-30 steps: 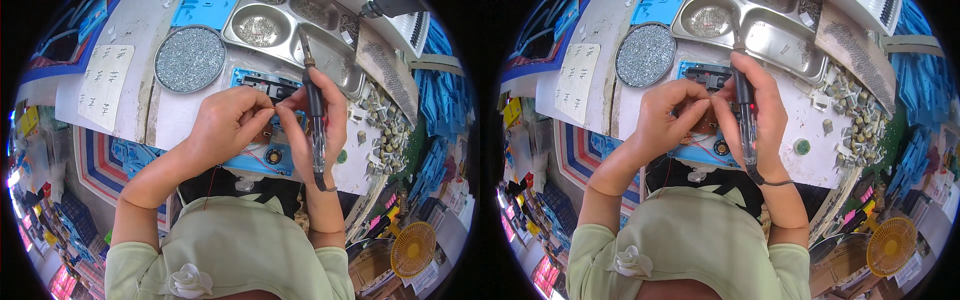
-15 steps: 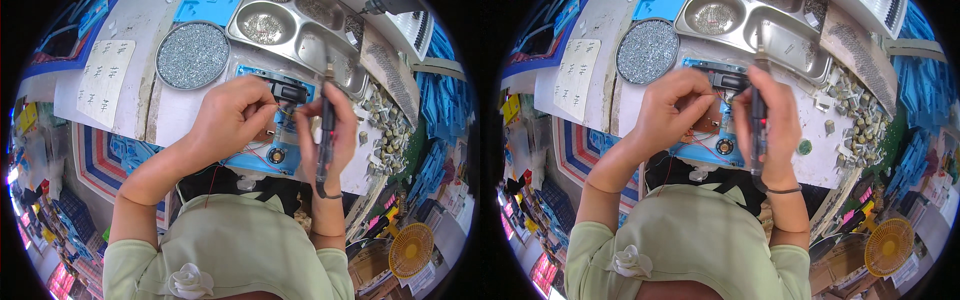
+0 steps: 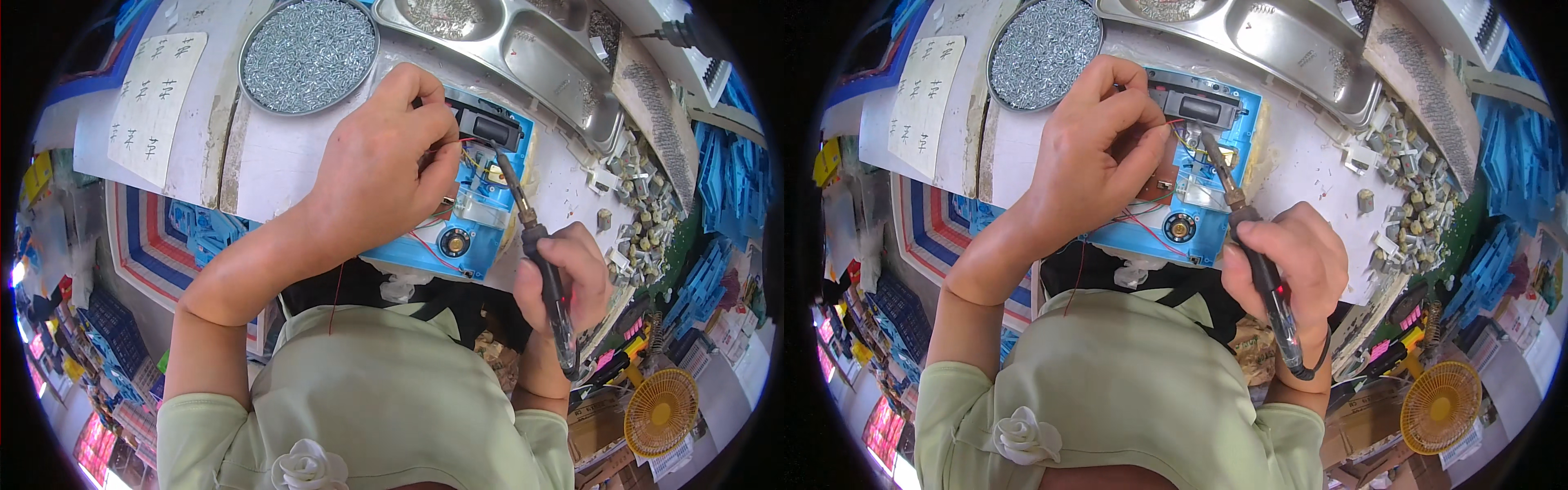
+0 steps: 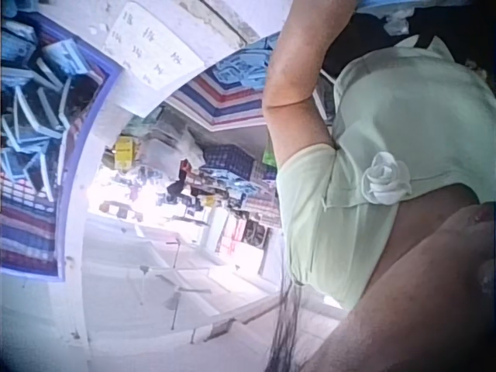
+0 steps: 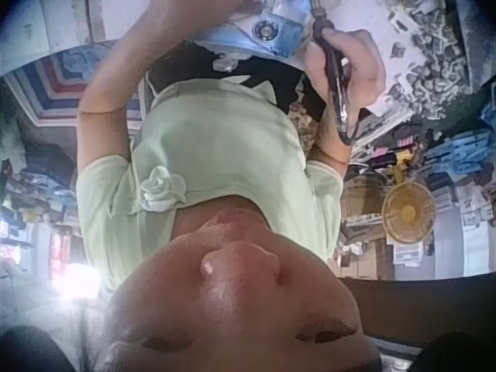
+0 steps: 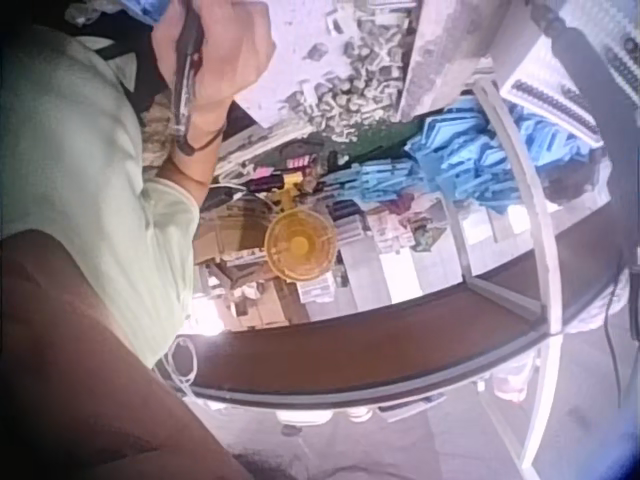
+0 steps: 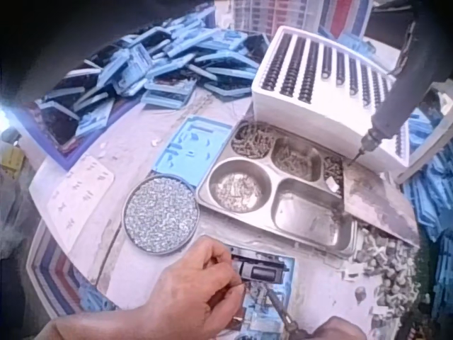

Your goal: Assembling and soldering components into a blue plastic electronic housing.

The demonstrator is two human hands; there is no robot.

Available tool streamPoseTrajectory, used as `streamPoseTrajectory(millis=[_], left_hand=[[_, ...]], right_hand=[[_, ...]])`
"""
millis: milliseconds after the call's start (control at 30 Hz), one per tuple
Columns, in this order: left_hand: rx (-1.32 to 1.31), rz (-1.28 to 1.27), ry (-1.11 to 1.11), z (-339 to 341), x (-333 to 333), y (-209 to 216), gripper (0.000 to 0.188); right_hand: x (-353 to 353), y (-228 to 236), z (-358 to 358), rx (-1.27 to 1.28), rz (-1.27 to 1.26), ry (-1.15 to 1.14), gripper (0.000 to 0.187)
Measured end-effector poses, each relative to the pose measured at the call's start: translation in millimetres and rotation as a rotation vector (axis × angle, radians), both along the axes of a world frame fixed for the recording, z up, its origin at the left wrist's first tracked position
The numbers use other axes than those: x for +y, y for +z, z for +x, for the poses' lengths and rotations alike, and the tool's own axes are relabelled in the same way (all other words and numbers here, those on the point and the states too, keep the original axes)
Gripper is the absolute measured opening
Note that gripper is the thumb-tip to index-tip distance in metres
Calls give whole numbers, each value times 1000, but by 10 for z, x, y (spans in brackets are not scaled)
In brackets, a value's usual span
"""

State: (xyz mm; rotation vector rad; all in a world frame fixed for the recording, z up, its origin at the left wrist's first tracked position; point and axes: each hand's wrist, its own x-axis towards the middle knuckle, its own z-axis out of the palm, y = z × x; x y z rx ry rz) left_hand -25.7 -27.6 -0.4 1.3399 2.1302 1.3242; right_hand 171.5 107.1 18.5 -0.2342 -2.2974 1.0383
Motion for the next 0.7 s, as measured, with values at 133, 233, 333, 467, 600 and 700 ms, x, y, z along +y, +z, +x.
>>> streamPoseTrajectory(millis=[133,233,333,467,600,700], left_hand=[[-35,10,14,10,5,-18,3],[47,19,5,-6,3,-7,3],[71,38,12,-12,8,-12,3],[73,38,23,-9,12,-10,5],[77,37,31,-6,7,-12,6],[75,46,36,-3,12,-23,6]], right_hand=[[1,27,-46,-32,58,57,35],[-2,-2,-73,-14,89,57,35],[4,-4,-95,-3,90,68,36],[16,-22,-111,-12,101,70,37],[19,-19,-127,-7,120,84,39],[28,-6,-131,-24,171,97,39]])
